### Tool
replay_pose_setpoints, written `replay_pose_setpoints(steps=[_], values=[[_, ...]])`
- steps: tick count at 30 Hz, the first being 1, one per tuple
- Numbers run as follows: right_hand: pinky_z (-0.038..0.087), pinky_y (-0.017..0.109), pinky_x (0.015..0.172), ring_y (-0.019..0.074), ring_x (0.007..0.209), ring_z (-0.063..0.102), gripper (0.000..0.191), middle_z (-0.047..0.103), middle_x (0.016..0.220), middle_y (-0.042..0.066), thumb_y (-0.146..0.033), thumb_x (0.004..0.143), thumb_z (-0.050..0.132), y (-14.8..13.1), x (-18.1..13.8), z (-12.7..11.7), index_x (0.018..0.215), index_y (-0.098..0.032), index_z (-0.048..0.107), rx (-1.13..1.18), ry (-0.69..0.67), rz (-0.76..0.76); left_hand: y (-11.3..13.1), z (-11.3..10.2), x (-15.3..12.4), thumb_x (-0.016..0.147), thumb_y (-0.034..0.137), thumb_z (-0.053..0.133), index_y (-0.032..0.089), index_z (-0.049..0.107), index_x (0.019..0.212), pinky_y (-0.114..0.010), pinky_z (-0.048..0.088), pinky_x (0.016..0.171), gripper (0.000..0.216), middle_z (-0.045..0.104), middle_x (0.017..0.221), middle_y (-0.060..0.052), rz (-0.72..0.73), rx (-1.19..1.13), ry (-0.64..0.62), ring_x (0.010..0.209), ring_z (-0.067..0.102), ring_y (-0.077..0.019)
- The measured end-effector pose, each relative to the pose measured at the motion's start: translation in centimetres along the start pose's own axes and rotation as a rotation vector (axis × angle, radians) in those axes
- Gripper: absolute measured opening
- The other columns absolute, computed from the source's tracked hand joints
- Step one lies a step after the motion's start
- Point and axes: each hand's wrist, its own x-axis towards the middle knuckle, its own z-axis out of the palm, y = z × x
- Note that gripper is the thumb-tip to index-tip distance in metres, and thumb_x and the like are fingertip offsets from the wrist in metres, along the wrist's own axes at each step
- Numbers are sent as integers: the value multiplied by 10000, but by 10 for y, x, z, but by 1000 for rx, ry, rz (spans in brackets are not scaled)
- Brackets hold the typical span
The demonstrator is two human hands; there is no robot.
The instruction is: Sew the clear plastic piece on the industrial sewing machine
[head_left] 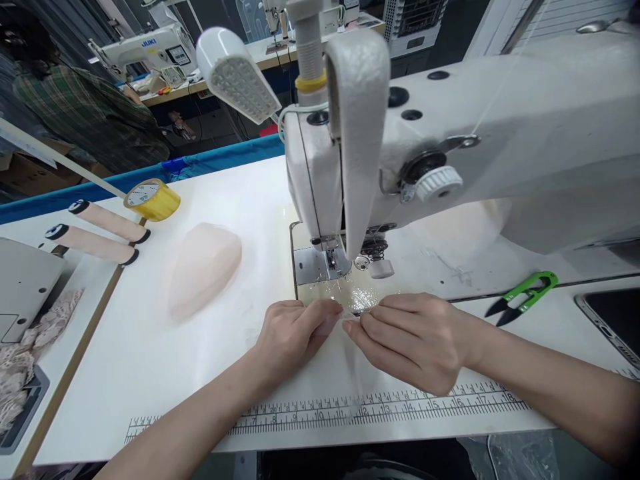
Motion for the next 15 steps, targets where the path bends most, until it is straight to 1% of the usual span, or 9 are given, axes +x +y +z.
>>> replay_pose_setpoints(steps=[4,8,11,13,15], values=[[537,229,506,130,622,617,63,661,679,33,-33,854,658,-1,2,2,856,-66,711,-30,24,-28,-1,0,-1,974,196,504,166,598,986,-162,424,480,100,632,605,57,4,2,-20,468,536,-51],[514,230,475,132,605,609,40,657,672,36,-36,826,689,-1,3,3,843,-57,717,-39,25,-57,0,-1,-2,975,207,498,166,610,954,-156,407,473,121,623,605,56,-58,-18,-37,463,516,-46],[511,231,475,134,606,607,35,653,671,35,-44,816,699,0,4,2,835,-62,721,-46,25,-81,2,-2,-2,971,202,488,174,616,936,-154,382,461,136,604,582,55,-105,-50,-79,452,492,-49],[517,226,489,130,608,605,42,649,667,26,-43,813,704,-1,4,1,823,-80,722,-64,44,-103,4,-2,-2,976,213,477,177,618,984,-153,367,456,146,552,532,66,-128,-66,-94,437,462,-54],[522,226,499,130,609,606,64,646,664,25,-35,823,687,-1,4,0,820,-88,723,-73,53,-115,5,-3,-2,980,229,481,178,599,1083,-152,368,463,166,502,502,82,-137,-70,-76,430,434,-57]])
